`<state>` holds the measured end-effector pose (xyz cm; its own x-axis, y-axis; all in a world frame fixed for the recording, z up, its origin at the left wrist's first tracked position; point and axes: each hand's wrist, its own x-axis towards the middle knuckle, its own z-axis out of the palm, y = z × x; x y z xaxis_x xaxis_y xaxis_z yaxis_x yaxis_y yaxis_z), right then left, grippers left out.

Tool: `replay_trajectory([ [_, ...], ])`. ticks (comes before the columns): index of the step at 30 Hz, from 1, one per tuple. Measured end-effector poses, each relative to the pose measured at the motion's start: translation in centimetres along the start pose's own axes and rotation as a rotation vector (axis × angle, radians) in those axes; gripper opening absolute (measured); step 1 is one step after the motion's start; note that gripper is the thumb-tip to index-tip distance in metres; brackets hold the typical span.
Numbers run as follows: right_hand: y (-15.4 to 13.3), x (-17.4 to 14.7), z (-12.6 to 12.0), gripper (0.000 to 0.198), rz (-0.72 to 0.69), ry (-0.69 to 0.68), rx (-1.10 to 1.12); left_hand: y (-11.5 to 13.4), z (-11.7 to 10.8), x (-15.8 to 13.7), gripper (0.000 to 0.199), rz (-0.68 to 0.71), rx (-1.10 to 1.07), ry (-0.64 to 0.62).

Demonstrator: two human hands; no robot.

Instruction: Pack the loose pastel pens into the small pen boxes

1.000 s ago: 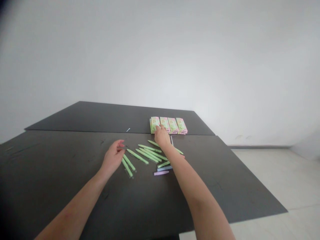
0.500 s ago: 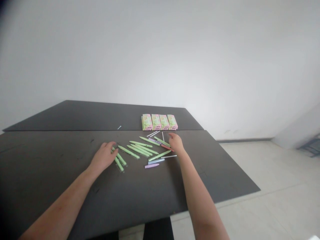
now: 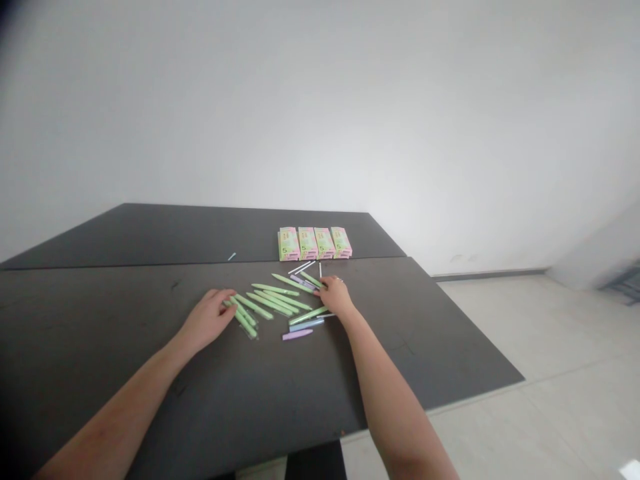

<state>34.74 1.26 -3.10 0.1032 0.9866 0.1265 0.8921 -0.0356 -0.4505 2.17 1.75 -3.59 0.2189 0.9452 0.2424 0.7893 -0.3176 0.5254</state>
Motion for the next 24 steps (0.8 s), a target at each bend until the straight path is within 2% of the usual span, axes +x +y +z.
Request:
replay_trajectory([
  [10, -2.6, -1.0, 0.7, 0.035, -0.132, -0.049, 0.025, 1.3, 0.6, -0.3, 0.033, 0.004, -0.222, -0.136],
  [17, -4.0, -1.1, 1.4, 0.034, -0.254, -0.069, 0.035, 2.1, 0.9, -0.6, 0.027, 0.002, -0.315, -0.149],
  [24, -3.8, -0.7, 1.8, 0.040, -0.314, -0.036, 0.034, 2.3, 1.4, -0.7, 0.034, 0.040, -0.353, -0.160],
])
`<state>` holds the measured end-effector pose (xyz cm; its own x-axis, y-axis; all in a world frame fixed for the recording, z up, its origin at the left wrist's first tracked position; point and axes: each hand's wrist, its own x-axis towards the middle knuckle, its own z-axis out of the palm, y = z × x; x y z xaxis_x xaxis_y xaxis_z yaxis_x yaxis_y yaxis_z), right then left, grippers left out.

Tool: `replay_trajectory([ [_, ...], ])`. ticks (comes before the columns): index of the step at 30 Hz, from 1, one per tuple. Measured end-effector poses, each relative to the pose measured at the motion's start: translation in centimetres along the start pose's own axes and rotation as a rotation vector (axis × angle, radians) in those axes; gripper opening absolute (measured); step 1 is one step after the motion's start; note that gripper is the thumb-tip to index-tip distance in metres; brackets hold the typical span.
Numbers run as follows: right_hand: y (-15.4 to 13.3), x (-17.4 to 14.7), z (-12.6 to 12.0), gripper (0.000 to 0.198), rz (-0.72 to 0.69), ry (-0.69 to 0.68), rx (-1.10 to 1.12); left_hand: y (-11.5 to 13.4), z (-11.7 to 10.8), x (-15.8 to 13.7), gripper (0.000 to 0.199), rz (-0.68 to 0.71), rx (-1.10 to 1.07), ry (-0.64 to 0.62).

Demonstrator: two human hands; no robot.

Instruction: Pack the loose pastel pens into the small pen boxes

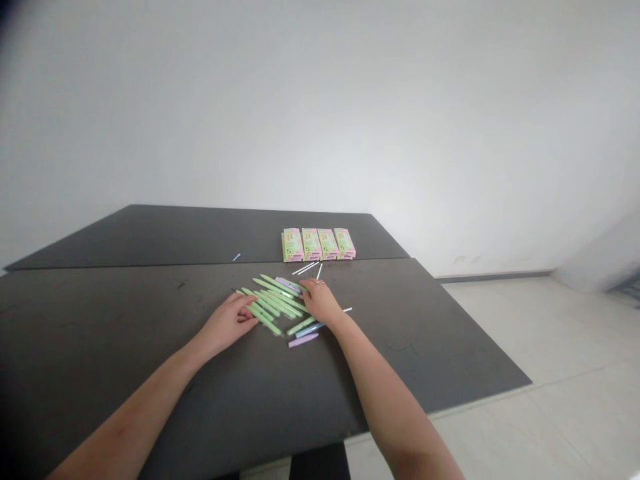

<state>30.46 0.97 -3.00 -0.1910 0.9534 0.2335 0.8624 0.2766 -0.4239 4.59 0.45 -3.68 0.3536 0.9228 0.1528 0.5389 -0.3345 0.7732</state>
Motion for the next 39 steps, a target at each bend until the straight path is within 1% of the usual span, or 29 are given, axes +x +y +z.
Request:
replay_trajectory([
  [3, 1.1, 0.9, -0.8, 0.046, 0.010, 0.029, -0.031, -0.2, 0.1, 0.0, 0.033, 0.041, 0.028, 0.005],
  [5, 2.0, 1.9, -1.4, 0.050, 0.003, 0.025, -0.068, -0.3, 0.1, 0.0, 0.032, 0.064, 0.060, 0.006],
  [8, 2.9, 3.6, -1.7, 0.058, -0.018, -0.013, -0.117, -0.3, 0.0, 0.0, 0.029, 0.087, 0.103, -0.005],
  [12, 3.3, 5.4, -1.2, 0.064, -0.062, -0.082, -0.162, -0.3, 0.1, -0.1, 0.026, 0.126, 0.152, -0.022],
  [15, 3.4, 6.4, -0.6, 0.060, -0.079, -0.114, -0.194, -0.4, 0.1, -0.1, 0.026, 0.154, 0.165, -0.028],
  [19, 3.4, 7.3, -0.3, 0.042, -0.078, -0.136, -0.233, -0.1, 0.2, -0.2, 0.023, 0.172, 0.193, -0.033],
  [23, 2.9, 7.5, -0.6, 0.030, -0.060, -0.138, -0.262, 0.3, 0.3, -0.3, 0.020, 0.183, 0.211, -0.045],
  [31, 1.6, 6.9, -0.9, 0.023, -0.055, -0.151, -0.275, 1.0, 0.7, -0.3, 0.016, 0.206, 0.214, -0.022],
  [35, 0.5, 7.2, -0.9, 0.026, -0.055, -0.124, -0.267, 0.9, 0.9, -0.3, 0.018, 0.205, 0.211, -0.016],
  [39, -2.3, 9.3, 0.0, 0.031, -0.117, -0.077, -0.224, 1.0, 1.0, -0.6, 0.027, 0.181, 0.171, -0.019],
])
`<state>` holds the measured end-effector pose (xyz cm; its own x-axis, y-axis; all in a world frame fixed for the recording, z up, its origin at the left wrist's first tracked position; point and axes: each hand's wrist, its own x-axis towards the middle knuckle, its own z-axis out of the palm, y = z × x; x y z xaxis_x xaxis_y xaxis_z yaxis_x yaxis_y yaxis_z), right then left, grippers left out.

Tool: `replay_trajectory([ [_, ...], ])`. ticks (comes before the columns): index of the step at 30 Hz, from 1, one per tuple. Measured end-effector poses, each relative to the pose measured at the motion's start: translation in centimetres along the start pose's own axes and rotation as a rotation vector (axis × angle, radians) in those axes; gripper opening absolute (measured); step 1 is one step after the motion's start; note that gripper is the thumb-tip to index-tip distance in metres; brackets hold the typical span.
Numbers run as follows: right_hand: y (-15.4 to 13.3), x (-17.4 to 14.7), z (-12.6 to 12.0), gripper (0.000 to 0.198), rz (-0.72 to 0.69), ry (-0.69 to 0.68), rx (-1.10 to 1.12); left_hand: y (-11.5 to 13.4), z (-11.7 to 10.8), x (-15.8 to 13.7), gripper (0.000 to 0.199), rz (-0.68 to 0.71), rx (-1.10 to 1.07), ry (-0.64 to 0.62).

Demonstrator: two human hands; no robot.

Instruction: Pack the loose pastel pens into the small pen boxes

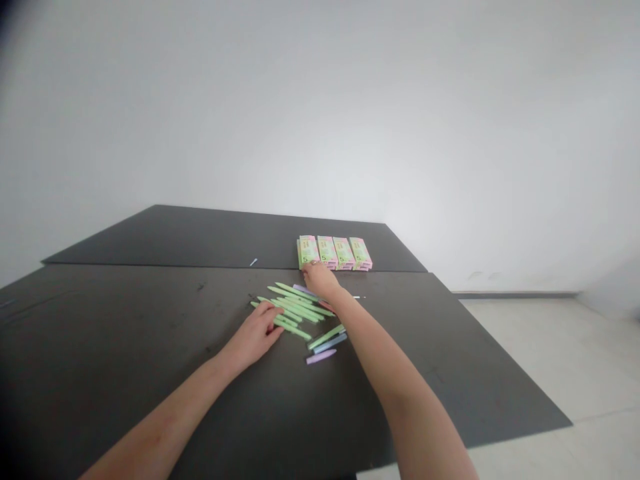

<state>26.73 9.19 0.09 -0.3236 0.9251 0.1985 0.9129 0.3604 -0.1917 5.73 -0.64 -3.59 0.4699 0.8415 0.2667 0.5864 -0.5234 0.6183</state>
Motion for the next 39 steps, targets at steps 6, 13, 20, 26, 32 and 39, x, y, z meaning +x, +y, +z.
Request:
replay_trajectory([
  [6, -5.1, 7.4, 2.8, 0.036, -0.180, -0.014, 0.090, 0.5, -0.1, -0.4, 0.032, 0.026, -0.015, 0.002],
  [13, -7.8, 13.4, 6.2, 0.039, -0.250, -0.059, 0.119, 0.5, -0.2, -0.8, 0.033, 0.036, 0.037, -0.024],
  [20, -8.2, 15.0, 7.0, 0.020, -0.213, -0.106, 0.094, 1.1, -0.3, -1.0, 0.036, -0.020, 0.047, -0.067],
  [26, -7.8, 14.5, 6.9, 0.011, -0.164, -0.115, 0.071, 1.2, -0.4, -0.9, 0.033, -0.032, 0.106, -0.101],
  [32, -7.6, 12.5, 5.9, 0.011, -0.144, -0.082, 0.092, 0.9, -0.5, -0.8, 0.028, -0.021, 0.230, -0.104],
  [39, -4.2, 6.4, 2.4, 0.014, -0.070, 0.057, 0.146, 0.4, -0.9, -0.5, 0.021, 0.064, 0.315, 0.007],
])
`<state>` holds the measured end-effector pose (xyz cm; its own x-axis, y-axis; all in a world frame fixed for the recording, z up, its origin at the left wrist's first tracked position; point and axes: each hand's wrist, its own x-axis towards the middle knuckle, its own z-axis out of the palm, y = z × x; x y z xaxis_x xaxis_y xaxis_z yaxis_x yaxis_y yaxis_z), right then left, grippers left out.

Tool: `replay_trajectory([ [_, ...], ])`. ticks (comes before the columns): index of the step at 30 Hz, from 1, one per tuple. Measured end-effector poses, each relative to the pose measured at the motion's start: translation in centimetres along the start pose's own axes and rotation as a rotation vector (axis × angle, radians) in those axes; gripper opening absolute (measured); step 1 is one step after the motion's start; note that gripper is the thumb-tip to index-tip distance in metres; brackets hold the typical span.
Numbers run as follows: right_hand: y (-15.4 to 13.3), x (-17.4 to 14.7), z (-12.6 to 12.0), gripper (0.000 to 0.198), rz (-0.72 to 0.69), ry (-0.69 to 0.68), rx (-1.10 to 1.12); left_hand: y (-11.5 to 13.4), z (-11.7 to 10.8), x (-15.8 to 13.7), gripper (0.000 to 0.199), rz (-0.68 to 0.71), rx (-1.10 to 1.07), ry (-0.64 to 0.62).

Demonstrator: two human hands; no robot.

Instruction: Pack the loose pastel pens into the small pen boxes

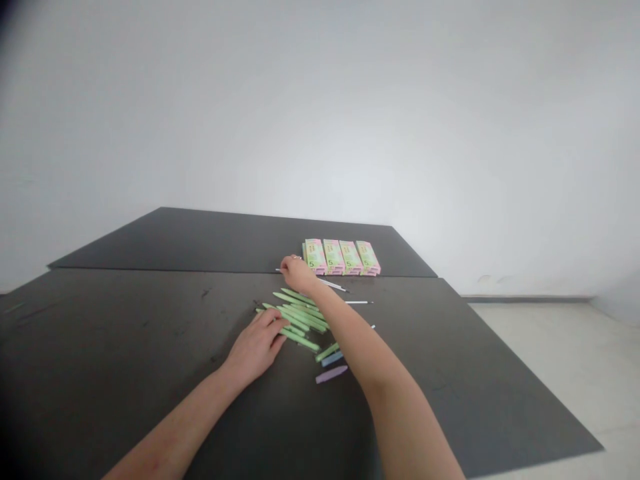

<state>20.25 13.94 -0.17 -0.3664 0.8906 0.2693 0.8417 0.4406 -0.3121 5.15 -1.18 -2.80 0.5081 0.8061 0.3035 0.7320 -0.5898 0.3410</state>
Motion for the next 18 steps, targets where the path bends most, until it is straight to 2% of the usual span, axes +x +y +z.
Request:
replay_trajectory([
  [4, 4.3, -4.6, -2.5, 0.014, 0.138, 0.034, -0.005, -0.4, -0.1, 0.2, 0.030, 0.028, 0.021, 0.067],
  [8, 7.7, -8.3, -3.5, 0.017, 0.276, 0.039, -0.027, -0.9, 0.0, 0.4, 0.040, 0.035, 0.017, 0.053],
  [13, 8.9, -10.3, -3.3, 0.015, 0.360, 0.048, -0.043, -1.5, 0.5, 0.5, 0.041, -0.001, -0.007, -0.025],
  [18, 8.8, -10.5, -2.8, 0.015, 0.353, 0.033, -0.034, -1.7, 0.8, 0.6, 0.036, -0.017, -0.021, -0.060],
])
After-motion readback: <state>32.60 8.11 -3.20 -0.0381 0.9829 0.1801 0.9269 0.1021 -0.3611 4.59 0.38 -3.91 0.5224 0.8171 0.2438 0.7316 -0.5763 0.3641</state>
